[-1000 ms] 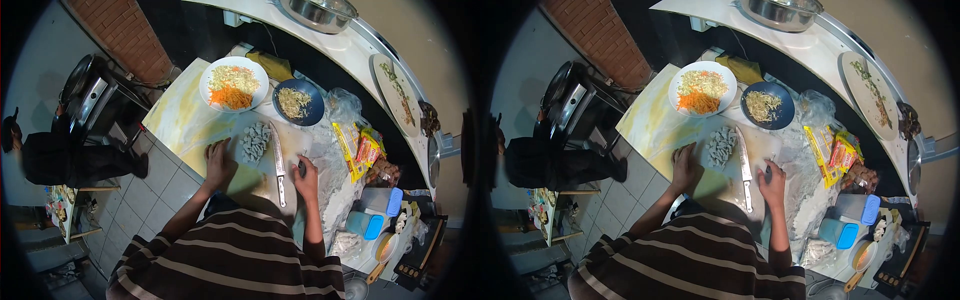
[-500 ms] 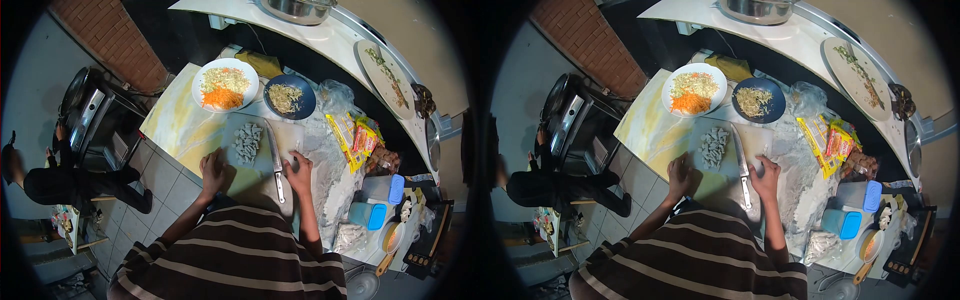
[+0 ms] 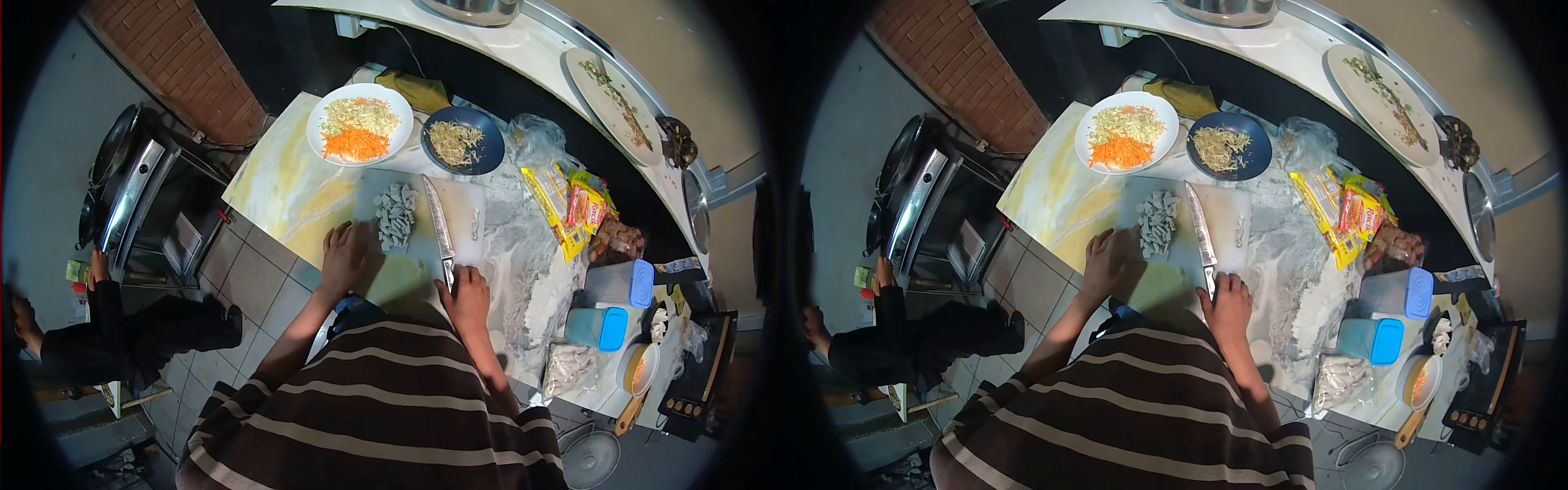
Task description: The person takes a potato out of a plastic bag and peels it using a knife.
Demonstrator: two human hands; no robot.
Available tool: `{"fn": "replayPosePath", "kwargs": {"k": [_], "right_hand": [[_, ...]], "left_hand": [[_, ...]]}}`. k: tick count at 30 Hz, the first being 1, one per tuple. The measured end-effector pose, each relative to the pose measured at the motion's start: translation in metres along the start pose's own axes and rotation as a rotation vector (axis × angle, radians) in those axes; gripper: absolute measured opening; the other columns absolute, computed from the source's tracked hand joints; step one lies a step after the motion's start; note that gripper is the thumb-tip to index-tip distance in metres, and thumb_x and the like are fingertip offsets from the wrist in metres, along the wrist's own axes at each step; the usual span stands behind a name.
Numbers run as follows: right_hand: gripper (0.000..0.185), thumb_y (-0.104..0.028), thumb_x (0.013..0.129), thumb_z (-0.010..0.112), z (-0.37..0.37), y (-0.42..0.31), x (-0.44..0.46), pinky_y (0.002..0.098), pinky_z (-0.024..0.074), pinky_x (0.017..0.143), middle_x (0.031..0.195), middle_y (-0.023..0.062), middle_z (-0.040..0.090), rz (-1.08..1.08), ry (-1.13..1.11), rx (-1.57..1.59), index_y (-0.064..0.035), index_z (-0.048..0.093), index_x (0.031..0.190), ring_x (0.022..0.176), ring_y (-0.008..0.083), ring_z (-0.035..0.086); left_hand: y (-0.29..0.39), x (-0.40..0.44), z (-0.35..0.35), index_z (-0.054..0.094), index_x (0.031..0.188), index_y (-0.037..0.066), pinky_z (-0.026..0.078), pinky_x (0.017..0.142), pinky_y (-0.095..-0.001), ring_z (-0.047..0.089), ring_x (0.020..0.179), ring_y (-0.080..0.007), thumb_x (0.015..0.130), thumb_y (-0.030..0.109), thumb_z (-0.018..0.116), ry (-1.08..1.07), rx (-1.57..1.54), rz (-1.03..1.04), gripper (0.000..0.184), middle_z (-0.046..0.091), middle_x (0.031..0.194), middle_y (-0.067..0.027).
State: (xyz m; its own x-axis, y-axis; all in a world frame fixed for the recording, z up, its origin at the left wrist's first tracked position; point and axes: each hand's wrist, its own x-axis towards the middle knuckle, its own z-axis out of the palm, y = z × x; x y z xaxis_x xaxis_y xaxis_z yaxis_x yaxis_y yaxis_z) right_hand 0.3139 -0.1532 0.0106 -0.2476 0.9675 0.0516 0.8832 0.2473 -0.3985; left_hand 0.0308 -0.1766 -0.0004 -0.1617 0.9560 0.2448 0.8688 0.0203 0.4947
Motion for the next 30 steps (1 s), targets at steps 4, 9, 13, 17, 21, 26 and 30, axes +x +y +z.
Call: {"fn": "replayPosePath", "kwargs": {"k": [4, 9, 13, 17, 21, 26, 30], "right_hand": [[0.031, -0.023, 0.087, 0.069, 0.002, 0.000, 0.012, 0.0496, 0.0511, 0.084, 0.102, 0.0234, 0.063, -0.003, -0.076, 0.026, 0.0003, 0.060, 0.105, 0.094, 0.0434, 0.063], [0.022, -0.010, 0.088, 0.062, -0.003, 0.016, 0.018, 0.0508, 0.0510, 0.082, 0.100, 0.0279, 0.063, -0.019, -0.056, 0.320, 0.0055, 0.057, 0.102, 0.090, 0.0458, 0.064], [0.015, -0.011, 0.093, 0.059, -0.009, 0.042, 0.019, 0.0455, 0.0494, 0.068, 0.082, 0.0241, 0.061, -0.027, -0.100, 0.491, 0.0026, 0.056, 0.099, 0.073, 0.0393, 0.062], [0.010, -0.015, 0.101, 0.051, 0.004, 0.079, 0.020, 0.0287, 0.0438, 0.053, 0.074, 0.0017, 0.051, 0.163, -0.369, 0.772, -0.0056, 0.054, 0.099, 0.059, 0.0093, 0.049], [0.010, -0.013, 0.101, 0.045, -0.014, 0.080, 0.014, 0.0257, 0.0424, 0.050, 0.075, -0.0029, 0.047, 0.263, -0.396, 0.973, -0.0081, 0.054, 0.099, 0.057, 0.0064, 0.047], [0.010, -0.013, 0.099, 0.051, -0.015, 0.077, 0.011, 0.0353, 0.0450, 0.056, 0.074, 0.0080, 0.053, 0.075, -0.231, 0.743, -0.0039, 0.054, 0.095, 0.060, 0.0201, 0.053], [0.013, -0.010, 0.092, 0.057, -0.018, 0.050, 0.014, 0.0480, 0.0486, 0.070, 0.089, 0.0225, 0.060, -0.153, 0.041, 0.438, 0.0014, 0.056, 0.097, 0.078, 0.0415, 0.059]], "left_hand": [[-0.004, -0.004, 0.010, 0.049, 0.140, 0.006, 0.025, 0.116, -0.0510, 0.044, 0.136, -0.0325, 0.091, 0.024, 0.065, -0.029, 0.123, 0.000, 0.055, 0.061, 0.130, -0.0161], [0.003, -0.005, 0.016, 0.048, 0.141, 0.006, 0.026, 0.116, -0.0510, 0.044, 0.136, -0.0319, 0.091, 0.025, 0.065, 0.010, 0.136, -0.016, 0.057, 0.061, 0.129, -0.0171], [0.021, -0.008, 0.012, 0.049, 0.140, 0.004, 0.031, 0.114, -0.0484, 0.048, 0.133, -0.0328, 0.091, 0.024, 0.065, 0.012, 0.085, -0.102, 0.055, 0.061, 0.130, -0.0187], [0.025, -0.013, 0.031, 0.049, 0.138, 0.001, 0.038, 0.109, -0.0452, 0.052, 0.127, -0.0349, 0.090, 0.024, 0.067, 0.131, 0.099, -0.090, 0.056, 0.061, 0.131, -0.0199], [0.027, -0.014, 0.032, 0.051, 0.134, 0.000, 0.043, 0.105, -0.0441, 0.056, 0.122, -0.0364, 0.089, 0.025, 0.069, 0.162, 0.131, -0.079, 0.056, 0.059, 0.134, -0.0202], [0.034, -0.011, 0.014, 0.053, 0.130, 0.000, 0.042, 0.106, -0.0441, 0.055, 0.123, -0.0363, 0.087, 0.025, 0.070, 0.073, 0.107, -0.121, 0.052, 0.058, 0.135, -0.0197], [0.016, -0.016, 0.018, 0.053, 0.130, 0.000, 0.041, 0.107, -0.0447, 0.054, 0.124, -0.0366, 0.087, 0.026, 0.070, 0.039, 0.110, -0.005, 0.052, 0.055, 0.140, -0.0181]]}}
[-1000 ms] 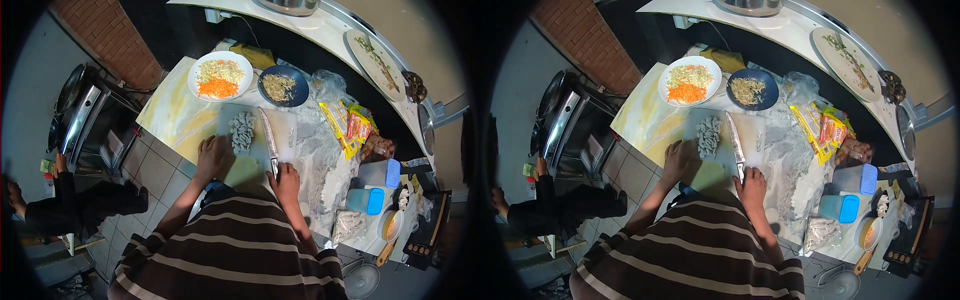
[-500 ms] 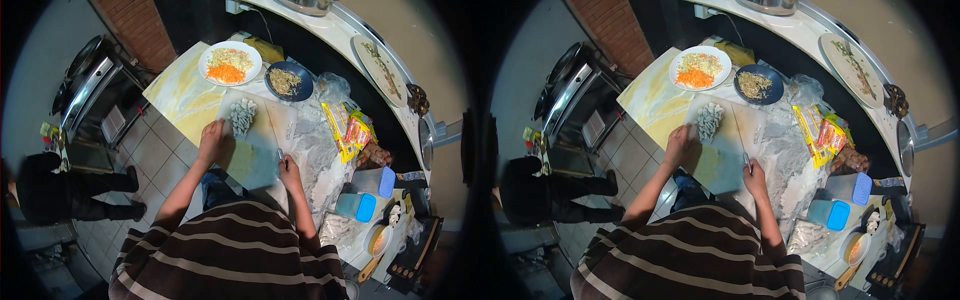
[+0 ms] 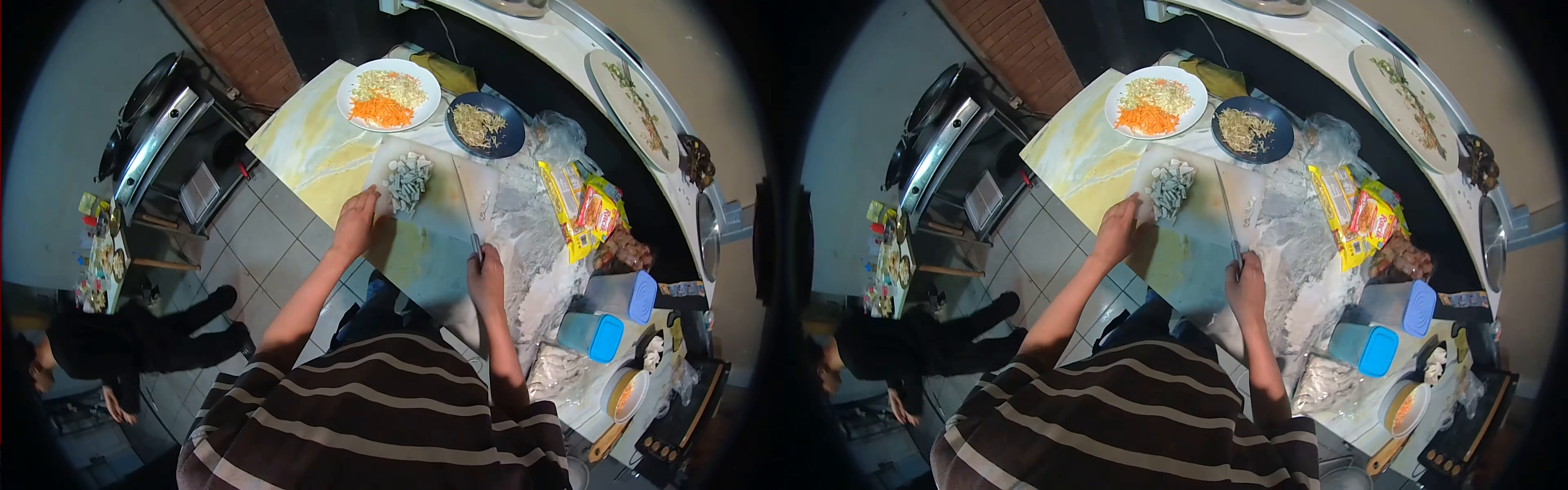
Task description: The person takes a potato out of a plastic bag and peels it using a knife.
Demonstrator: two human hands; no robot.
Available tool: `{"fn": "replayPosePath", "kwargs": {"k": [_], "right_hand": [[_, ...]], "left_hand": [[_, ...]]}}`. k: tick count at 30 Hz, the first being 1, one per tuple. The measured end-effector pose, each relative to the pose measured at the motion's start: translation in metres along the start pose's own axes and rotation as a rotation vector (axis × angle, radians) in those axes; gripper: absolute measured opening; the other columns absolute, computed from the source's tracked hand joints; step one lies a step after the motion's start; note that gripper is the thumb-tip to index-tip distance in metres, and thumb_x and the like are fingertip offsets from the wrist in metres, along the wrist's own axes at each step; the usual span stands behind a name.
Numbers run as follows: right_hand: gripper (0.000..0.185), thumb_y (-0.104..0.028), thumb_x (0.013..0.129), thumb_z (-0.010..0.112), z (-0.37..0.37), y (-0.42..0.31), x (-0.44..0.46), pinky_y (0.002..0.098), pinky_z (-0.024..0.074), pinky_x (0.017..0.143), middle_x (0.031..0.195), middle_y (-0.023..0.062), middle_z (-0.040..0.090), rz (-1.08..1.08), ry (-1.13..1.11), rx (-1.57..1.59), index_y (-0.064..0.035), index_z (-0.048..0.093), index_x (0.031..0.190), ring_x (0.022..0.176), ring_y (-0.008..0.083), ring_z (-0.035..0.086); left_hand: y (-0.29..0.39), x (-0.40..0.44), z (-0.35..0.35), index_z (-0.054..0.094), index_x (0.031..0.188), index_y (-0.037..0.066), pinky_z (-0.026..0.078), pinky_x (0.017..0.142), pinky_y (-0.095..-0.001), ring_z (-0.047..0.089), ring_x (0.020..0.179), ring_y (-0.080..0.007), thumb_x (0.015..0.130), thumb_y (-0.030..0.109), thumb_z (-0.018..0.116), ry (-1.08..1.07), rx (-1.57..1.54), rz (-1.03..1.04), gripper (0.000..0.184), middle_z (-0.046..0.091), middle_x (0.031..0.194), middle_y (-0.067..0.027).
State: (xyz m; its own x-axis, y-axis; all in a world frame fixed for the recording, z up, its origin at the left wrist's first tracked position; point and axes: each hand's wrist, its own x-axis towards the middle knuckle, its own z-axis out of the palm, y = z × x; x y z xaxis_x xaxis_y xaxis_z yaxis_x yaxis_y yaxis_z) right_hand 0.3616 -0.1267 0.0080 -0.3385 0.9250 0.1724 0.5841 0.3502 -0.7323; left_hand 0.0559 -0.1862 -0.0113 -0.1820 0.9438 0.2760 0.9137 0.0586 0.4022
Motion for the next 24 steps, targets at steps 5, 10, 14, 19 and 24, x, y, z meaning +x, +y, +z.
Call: {"fn": "replayPosePath", "kwargs": {"k": [5, 10, 14, 19, 24], "right_hand": [[0.024, -0.016, 0.088, 0.061, 0.021, -0.022, 0.025, 0.0480, 0.0504, 0.078, 0.104, 0.0206, 0.060, 0.070, 0.053, -0.361, 0.0011, 0.058, 0.105, 0.089, 0.0393, 0.062], [0.037, -0.023, 0.087, 0.066, 0.038, -0.025, 0.052, 0.0503, 0.0440, 0.090, 0.115, 0.0176, 0.056, 0.069, 0.018, -0.586, 0.0003, 0.059, 0.115, 0.108, 0.0353, 0.056], [0.043, -0.025, 0.088, 0.068, 0.035, -0.044, 0.048, 0.0493, 0.0410, 0.094, 0.120, 0.0173, 0.054, 0.059, 0.147, -0.583, -0.0006, 0.058, 0.122, 0.113, 0.0355, 0.052], [0.052, -0.027, 0.090, 0.071, 0.013, -0.083, 0.036, 0.0446, 0.0399, 0.104, 0.126, 0.0192, 0.054, 0.061, 0.061, -0.013, -0.0049, 0.053, 0.134, 0.119, 0.0387, 0.052], [0.056, -0.023, 0.090, 0.073, -0.011, -0.022, 0.076, 0.0423, 0.0437, 0.104, 0.127, 0.0229, 0.057, 0.219, 0.174, 0.213, -0.0038, 0.051, 0.137, 0.119, 0.0349, 0.056]], "left_hand": [[-0.010, 0.004, -0.009, 0.047, 0.139, -0.002, 0.037, 0.111, -0.0466, 0.050, 0.129, -0.0364, 0.090, 0.033, 0.066, -0.141, -0.078, -0.013, 0.063, 0.051, 0.143, -0.0190], [-0.023, 0.010, -0.022, 0.044, 0.141, -0.004, 0.034, 0.112, -0.0501, 0.048, 0.130, -0.0385, 0.094, 0.039, 0.059, -0.196, -0.115, 0.090, 0.065, 0.050, 0.143, -0.0212], [-0.029, 0.021, -0.033, 0.048, 0.136, 0.002, 0.038, 0.109, -0.0490, 0.049, 0.128, -0.0408, 0.094, 0.034, 0.064, -0.228, -0.138, 0.137, 0.056, 0.054, 0.137, -0.0207], [-0.021, 0.040, -0.050, 0.054, 0.126, 0.004, 0.042, 0.105, -0.0462, 0.053, 0.122, -0.0396, 0.092, 0.021, 0.068, -0.233, -0.379, 0.116, 0.041, 0.057, 0.127, -0.0201], [-0.005, 0.048, -0.053, 0.056, 0.124, 0.005, 0.042, 0.105, -0.0452, 0.051, 0.126, -0.0399, 0.089, 0.013, 0.070, -0.208, -0.579, 0.066, 0.039, 0.053, 0.129, -0.0193]]}}
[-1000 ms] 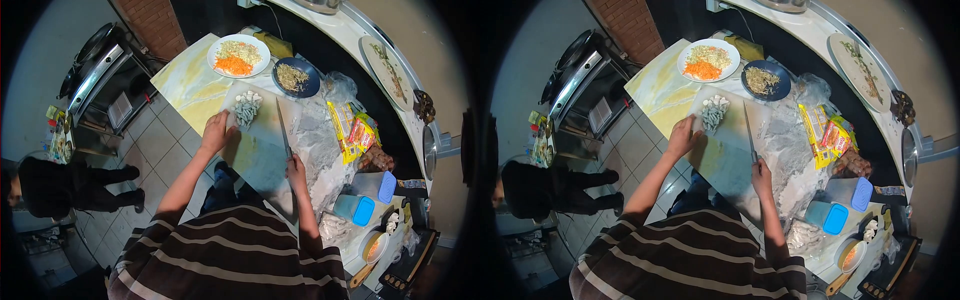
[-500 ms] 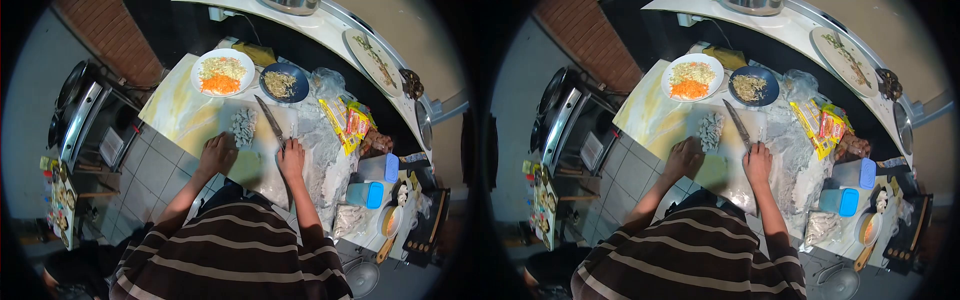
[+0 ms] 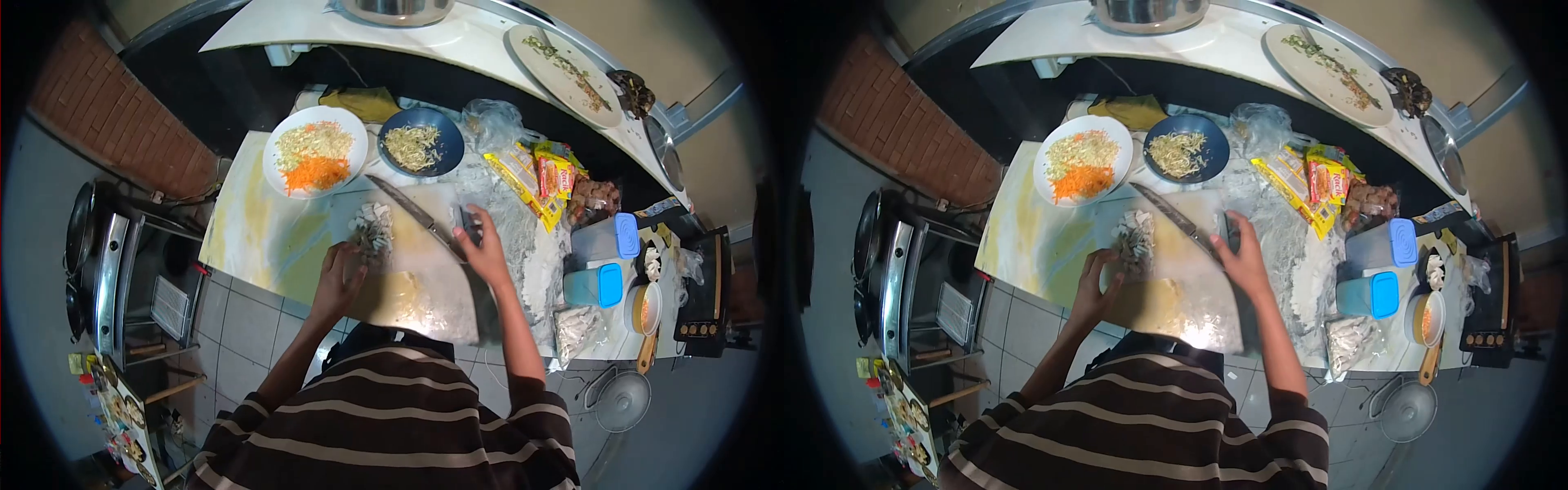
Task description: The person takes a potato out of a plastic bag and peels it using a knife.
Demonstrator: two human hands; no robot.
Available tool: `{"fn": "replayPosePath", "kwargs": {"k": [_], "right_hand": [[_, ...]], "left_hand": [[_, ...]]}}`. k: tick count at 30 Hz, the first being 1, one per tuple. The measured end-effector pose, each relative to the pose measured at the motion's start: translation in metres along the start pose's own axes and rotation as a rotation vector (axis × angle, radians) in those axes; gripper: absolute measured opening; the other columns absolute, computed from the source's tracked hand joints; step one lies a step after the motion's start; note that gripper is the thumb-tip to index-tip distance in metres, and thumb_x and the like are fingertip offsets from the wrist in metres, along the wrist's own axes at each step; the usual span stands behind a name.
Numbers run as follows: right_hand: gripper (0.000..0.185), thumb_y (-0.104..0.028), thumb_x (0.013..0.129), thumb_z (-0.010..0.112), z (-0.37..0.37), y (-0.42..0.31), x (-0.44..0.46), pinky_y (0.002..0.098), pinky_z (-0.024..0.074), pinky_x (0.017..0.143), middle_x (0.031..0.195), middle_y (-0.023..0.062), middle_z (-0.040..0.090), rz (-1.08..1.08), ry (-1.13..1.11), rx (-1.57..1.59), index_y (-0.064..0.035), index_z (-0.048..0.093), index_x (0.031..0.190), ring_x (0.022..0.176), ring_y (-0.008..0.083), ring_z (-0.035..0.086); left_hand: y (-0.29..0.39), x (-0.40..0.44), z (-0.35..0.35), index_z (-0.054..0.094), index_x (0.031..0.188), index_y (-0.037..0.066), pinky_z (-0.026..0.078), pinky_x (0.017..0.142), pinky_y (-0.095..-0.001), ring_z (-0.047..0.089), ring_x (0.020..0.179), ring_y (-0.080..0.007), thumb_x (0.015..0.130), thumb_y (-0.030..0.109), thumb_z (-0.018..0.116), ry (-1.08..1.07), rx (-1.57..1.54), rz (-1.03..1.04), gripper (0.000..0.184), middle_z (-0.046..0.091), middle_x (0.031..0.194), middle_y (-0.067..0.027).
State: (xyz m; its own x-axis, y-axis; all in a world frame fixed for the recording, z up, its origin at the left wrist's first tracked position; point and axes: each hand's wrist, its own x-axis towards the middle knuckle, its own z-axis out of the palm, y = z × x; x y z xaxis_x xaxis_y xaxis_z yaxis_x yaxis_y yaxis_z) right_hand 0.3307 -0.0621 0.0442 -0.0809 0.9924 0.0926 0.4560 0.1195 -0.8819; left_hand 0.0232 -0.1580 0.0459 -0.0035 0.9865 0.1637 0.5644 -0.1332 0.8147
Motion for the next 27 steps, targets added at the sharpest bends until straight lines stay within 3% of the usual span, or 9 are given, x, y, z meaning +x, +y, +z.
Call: {"fn": "replayPosePath", "kwargs": {"k": [6, 9, 11, 12, 16, 18, 20, 24, 27], "right_hand": [[0.071, -0.027, 0.084, 0.078, -0.071, 0.044, 0.168, 0.0433, 0.0454, 0.103, 0.134, 0.0261, 0.055, -0.096, 0.343, -0.190, 0.0044, 0.046, 0.139, 0.125, 0.0400, 0.054], [0.069, -0.031, 0.081, 0.081, -0.076, 0.105, 0.249, 0.0392, 0.0470, 0.097, 0.126, 0.0200, 0.062, -0.133, 0.622, -0.313, 0.0017, 0.051, 0.134, 0.114, 0.0347, 0.060], [0.062, -0.027, 0.078, 0.083, -0.070, 0.110, 0.264, 0.0364, 0.0477, 0.096, 0.121, 0.0186, 0.065, 0.366, 0.577, -0.225, 0.0032, 0.058, 0.126, 0.108, 0.0309, 0.063], [0.062, -0.027, 0.078, 0.083, -0.069, 0.115, 0.269, 0.0364, 0.0477, 0.096, 0.121, 0.0186, 0.065, 0.367, 0.575, -0.222, 0.0032, 0.058, 0.126, 0.108, 0.0309, 0.063], [0.040, -0.015, 0.082, 0.070, -0.076, 0.108, 0.279, 0.0397, 0.0482, 0.099, 0.116, 0.0218, 0.071, 0.162, 0.603, 0.044, -0.0005, 0.068, 0.119, 0.113, 0.0353, 0.066], [0.035, -0.011, 0.084, 0.067, -0.090, 0.074, 0.264, 0.0389, 0.0518, 0.092, 0.112, 0.0242, 0.070, -0.143, 0.505, -0.141, 0.0004, 0.068, 0.116, 0.105, 0.0350, 0.069], [0.029, -0.009, 0.086, 0.064, -0.091, 0.001, 0.221, 0.0392, 0.0538, 0.086, 0.109, 0.0265, 0.070, -0.198, 0.464, -0.317, 0.0037, 0.068, 0.112, 0.098, 0.0346, 0.071], [0.025, -0.006, 0.089, 0.060, -0.103, -0.059, 0.181, 0.0382, 0.0528, 0.076, 0.103, 0.0208, 0.070, -0.192, 0.399, -0.287, 0.0011, 0.068, 0.112, 0.088, 0.0325, 0.069], [0.021, -0.002, 0.090, 0.057, -0.106, -0.116, 0.142, 0.0355, 0.0511, 0.078, 0.102, 0.0179, 0.068, -0.444, 0.289, -0.176, 0.0014, 0.067, 0.109, 0.091, 0.0312, 0.066]], "left_hand": [[0.011, -0.007, -0.002, 0.057, 0.124, 0.005, 0.045, 0.101, -0.0428, 0.052, 0.126, -0.0350, 0.088, 0.006, 0.069, 0.001, 0.001, -0.019, 0.037, 0.051, 0.135, -0.0160], [0.016, -0.010, -0.010, 0.058, 0.124, 0.006, 0.046, 0.098, -0.0407, 0.052, 0.125, -0.0317, 0.089, 0.004, 0.066, 0.052, -0.011, -0.066, 0.036, 0.050, 0.135, -0.0147], [0.014, -0.009, -0.016, 0.058, 0.123, 0.005, 0.047, 0.097, -0.0402, 0.052, 0.125, -0.0311, 0.089, 0.003, 0.065, 0.073, -0.010, -0.084, 0.035, 0.050, 0.135, -0.0145], [0.012, -0.007, -0.019, 0.057, 0.124, 0.005, 0.046, 0.097, -0.0407, 0.051, 0.125, -0.0320, 0.090, 0.004, 0.065, 0.077, -0.015, -0.086, 0.035, 0.050, 0.135, -0.0153], [0.009, 0.005, -0.032, 0.058, 0.124, 0.006, 0.046, 0.096, -0.0411, 0.051, 0.125, -0.0322, 0.090, 0.004, 0.064, 0.118, -0.017, -0.083, 0.034, 0.049, 0.136, -0.0158], [0.009, 0.015, -0.041, 0.058, 0.123, 0.006, 0.046, 0.096, -0.0407, 0.052, 0.124, -0.0319, 0.090, 0.004, 0.064, 0.131, -0.026, -0.073, 0.033, 0.050, 0.135, -0.0158], [0.007, 0.028, -0.046, 0.058, 0.123, 0.006, 0.047, 0.096, -0.0401, 0.052, 0.124, -0.0313, 0.090, 0.004, 0.064, 0.144, -0.047, -0.038, 0.033, 0.051, 0.134, -0.0156], [0.005, 0.062, -0.046, 0.058, 0.122, 0.005, 0.048, 0.094, -0.0386, 0.057, 0.117, -0.0291, 0.089, 0.002, 0.064, 0.155, -0.143, 0.073, 0.034, 0.057, 0.127, -0.0133], [0.035, 0.091, -0.046, 0.059, 0.122, 0.005, 0.047, 0.093, -0.0363, 0.059, 0.112, -0.0260, 0.089, 0.003, 0.065, 0.101, -0.185, 0.136, 0.034, 0.059, 0.123, -0.0116]]}}
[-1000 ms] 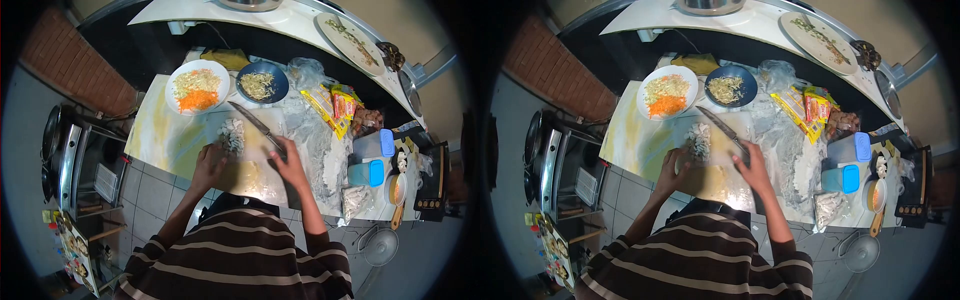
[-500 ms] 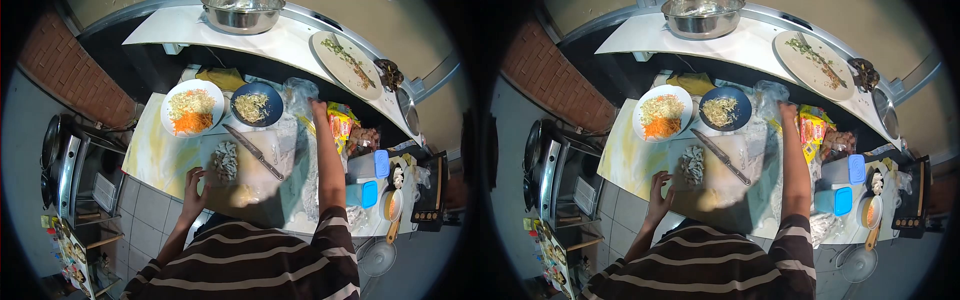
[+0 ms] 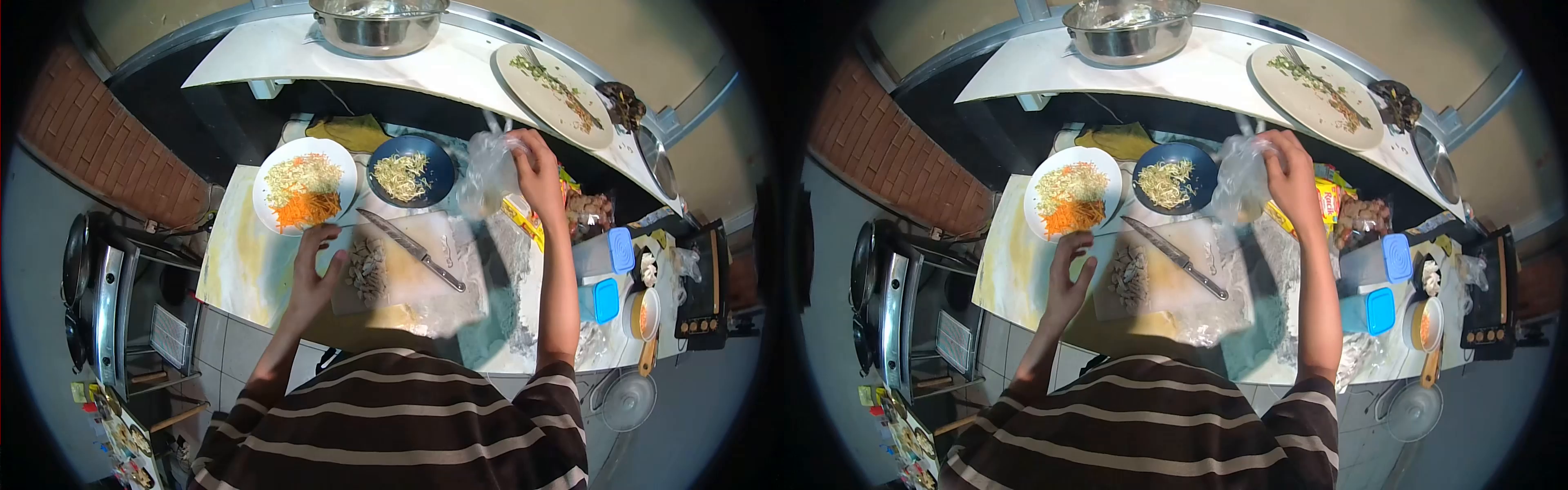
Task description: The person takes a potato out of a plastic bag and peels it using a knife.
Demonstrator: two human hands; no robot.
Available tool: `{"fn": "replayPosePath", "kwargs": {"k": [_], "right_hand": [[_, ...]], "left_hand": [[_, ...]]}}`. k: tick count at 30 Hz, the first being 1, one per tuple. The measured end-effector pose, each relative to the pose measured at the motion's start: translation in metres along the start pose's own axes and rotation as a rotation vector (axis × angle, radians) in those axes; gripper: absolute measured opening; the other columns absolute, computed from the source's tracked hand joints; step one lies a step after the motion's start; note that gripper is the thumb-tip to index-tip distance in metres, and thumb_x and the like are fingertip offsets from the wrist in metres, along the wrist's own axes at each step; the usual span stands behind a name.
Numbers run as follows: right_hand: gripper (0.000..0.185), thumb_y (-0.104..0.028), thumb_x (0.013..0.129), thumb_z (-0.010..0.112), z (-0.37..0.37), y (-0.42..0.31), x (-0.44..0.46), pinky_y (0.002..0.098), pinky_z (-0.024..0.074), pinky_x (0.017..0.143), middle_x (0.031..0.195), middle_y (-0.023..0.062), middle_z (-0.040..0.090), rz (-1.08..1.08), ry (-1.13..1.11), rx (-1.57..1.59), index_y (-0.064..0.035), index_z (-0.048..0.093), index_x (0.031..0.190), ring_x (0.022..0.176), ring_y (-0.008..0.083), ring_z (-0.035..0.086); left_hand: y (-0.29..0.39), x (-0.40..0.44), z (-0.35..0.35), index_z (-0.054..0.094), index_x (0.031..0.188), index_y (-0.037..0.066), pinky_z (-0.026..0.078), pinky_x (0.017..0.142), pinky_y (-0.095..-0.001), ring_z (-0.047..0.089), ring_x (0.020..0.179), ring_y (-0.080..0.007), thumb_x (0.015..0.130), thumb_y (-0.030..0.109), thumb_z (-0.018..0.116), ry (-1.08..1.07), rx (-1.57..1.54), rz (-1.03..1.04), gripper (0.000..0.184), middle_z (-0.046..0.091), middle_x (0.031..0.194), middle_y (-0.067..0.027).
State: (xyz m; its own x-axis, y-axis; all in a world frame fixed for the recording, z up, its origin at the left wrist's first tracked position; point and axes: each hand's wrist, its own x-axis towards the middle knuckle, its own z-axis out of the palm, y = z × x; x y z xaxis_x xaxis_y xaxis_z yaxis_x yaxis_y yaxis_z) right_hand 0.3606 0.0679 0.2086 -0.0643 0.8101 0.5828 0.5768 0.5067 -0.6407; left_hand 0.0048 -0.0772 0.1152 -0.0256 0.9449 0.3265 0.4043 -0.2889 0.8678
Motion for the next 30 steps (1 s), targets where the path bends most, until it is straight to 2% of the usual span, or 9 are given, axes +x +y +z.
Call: {"fn": "replayPosePath", "kwargs": {"k": [2, 8, 10, 13, 17, 18, 22, 26, 30], "right_hand": [[0.019, 0.002, 0.089, 0.055, -0.006, -0.031, -0.014, 0.0339, 0.0497, 0.084, 0.104, 0.0164, 0.067, 0.033, -0.179, 0.011, 0.0026, 0.066, 0.105, 0.098, 0.0298, 0.065], [0.022, 0.005, 0.085, 0.057, 0.003, -0.100, -0.078, 0.0362, 0.0495, 0.084, 0.096, 0.0152, 0.064, -0.075, -0.285, 0.094, 0.0002, 0.067, 0.104, 0.094, 0.0308, 0.064], [0.025, 0.007, 0.082, 0.058, 0.005, -0.126, -0.094, 0.0374, 0.0496, 0.084, 0.096, 0.0162, 0.062, 0.019, -0.478, 0.219, -0.0002, 0.067, 0.104, 0.094, 0.0337, 0.063], [0.028, 0.008, 0.080, 0.059, 0.023, -0.143, -0.106, 0.0382, 0.0494, 0.084, 0.099, 0.0168, 0.061, -0.003, -0.622, 0.304, -0.0002, 0.067, 0.105, 0.094, 0.0363, 0.062], [0.030, 0.008, 0.078, 0.060, 0.039, -0.157, -0.110, 0.0395, 0.0494, 0.086, 0.102, 0.0172, 0.061, -0.038, -0.776, 0.381, -0.0008, 0.066, 0.106, 0.097, 0.0381, 0.062], [0.037, 0.007, 0.077, 0.063, 0.043, -0.151, -0.114, 0.0387, 0.0495, 0.088, 0.106, 0.0166, 0.061, -0.090, -0.826, 0.395, -0.0036, 0.065, 0.113, 0.099, 0.0374, 0.061], [0.050, 0.002, 0.079, 0.073, 0.038, -0.162, -0.110, 0.0374, 0.0489, 0.092, 0.113, 0.0128, 0.061, -0.140, -1.031, 0.527, -0.0066, 0.059, 0.126, 0.102, 0.0296, 0.060], [0.042, -0.002, 0.083, 0.073, 0.043, -0.126, -0.122, 0.0362, 0.0486, 0.094, 0.114, 0.0124, 0.060, -0.063, -0.928, 0.613, -0.0031, 0.060, 0.124, 0.104, 0.0269, 0.059], [0.037, 0.004, 0.083, 0.067, 0.030, -0.118, -0.141, 0.0369, 0.0486, 0.093, 0.110, 0.0150, 0.061, -0.133, -1.066, 0.579, -0.0006, 0.060, 0.119, 0.105, 0.0316, 0.062]], "left_hand": [[0.012, 0.016, 0.008, 0.059, 0.122, 0.005, 0.047, 0.092, -0.0355, 0.059, 0.110, -0.0246, 0.090, 0.005, 0.066, -0.030, -0.056, 0.017, 0.034, 0.059, 0.122, -0.0111], [0.067, 0.017, 0.019, 0.053, 0.131, 0.006, 0.045, 0.093, -0.0316, 0.056, 0.112, -0.0179, 0.095, 0.010, 0.062, -0.308, -0.387, -0.014, 0.037, 0.054, 0.132, -0.0071], [0.083, 0.004, 0.017, 0.053, 0.131, 0.006, 0.046, 0.089, -0.0314, 0.055, 0.109, -0.0183, 0.092, 0.010, 0.067, -0.345, -0.374, -0.002, 0.042, 0.054, 0.131, -0.0080], [0.086, -0.017, 0.012, 0.047, 0.138, 0.009, 0.048, 0.083, -0.0338, 0.057, 0.106, -0.0219, 0.090, 0.020, 0.074, -0.313, -0.192, 0.077, 0.056, 0.054, 0.127, -0.0093], [0.094, -0.045, -0.004, 0.055, 0.122, 0.004, 0.051, 0.079, -0.0360, 0.060, 0.097, -0.0284, 0.085, 0.009, 0.076, -0.229, -0.135, -0.140, 0.043, 0.058, 0.112, -0.0118], [0.093, -0.053, -0.005, 0.057, 0.116, 0.001, 0.051, 0.081, -0.0370, 0.062, 0.095, -0.0308, 0.082, 0.001, 0.072, -0.166, -0.132, -0.039, 0.037, 0.059, 0.107, -0.0131], [0.100, -0.086, -0.005, 0.056, 0.115, 0.001, 0.050, 0.083, -0.0385, 0.062, 0.097, -0.0327, 0.080, -0.005, 0.068, -0.030, -0.053, -0.065, 0.038, 0.059, 0.108, -0.0143], [0.119, -0.111, 0.006, 0.056, 0.113, -0.001, 0.048, 0.088, -0.0385, 0.060, 0.101, -0.0350, 0.074, -0.011, 0.062, 0.070, -0.096, -0.057, 0.041, 0.058, 0.108, -0.0162], [0.135, -0.122, 0.029, 0.055, 0.111, -0.002, 0.047, 0.092, -0.0386, 0.059, 0.104, -0.0368, 0.070, -0.014, 0.059, 0.152, -0.066, -0.026, 0.043, 0.058, 0.109, -0.0172]]}}
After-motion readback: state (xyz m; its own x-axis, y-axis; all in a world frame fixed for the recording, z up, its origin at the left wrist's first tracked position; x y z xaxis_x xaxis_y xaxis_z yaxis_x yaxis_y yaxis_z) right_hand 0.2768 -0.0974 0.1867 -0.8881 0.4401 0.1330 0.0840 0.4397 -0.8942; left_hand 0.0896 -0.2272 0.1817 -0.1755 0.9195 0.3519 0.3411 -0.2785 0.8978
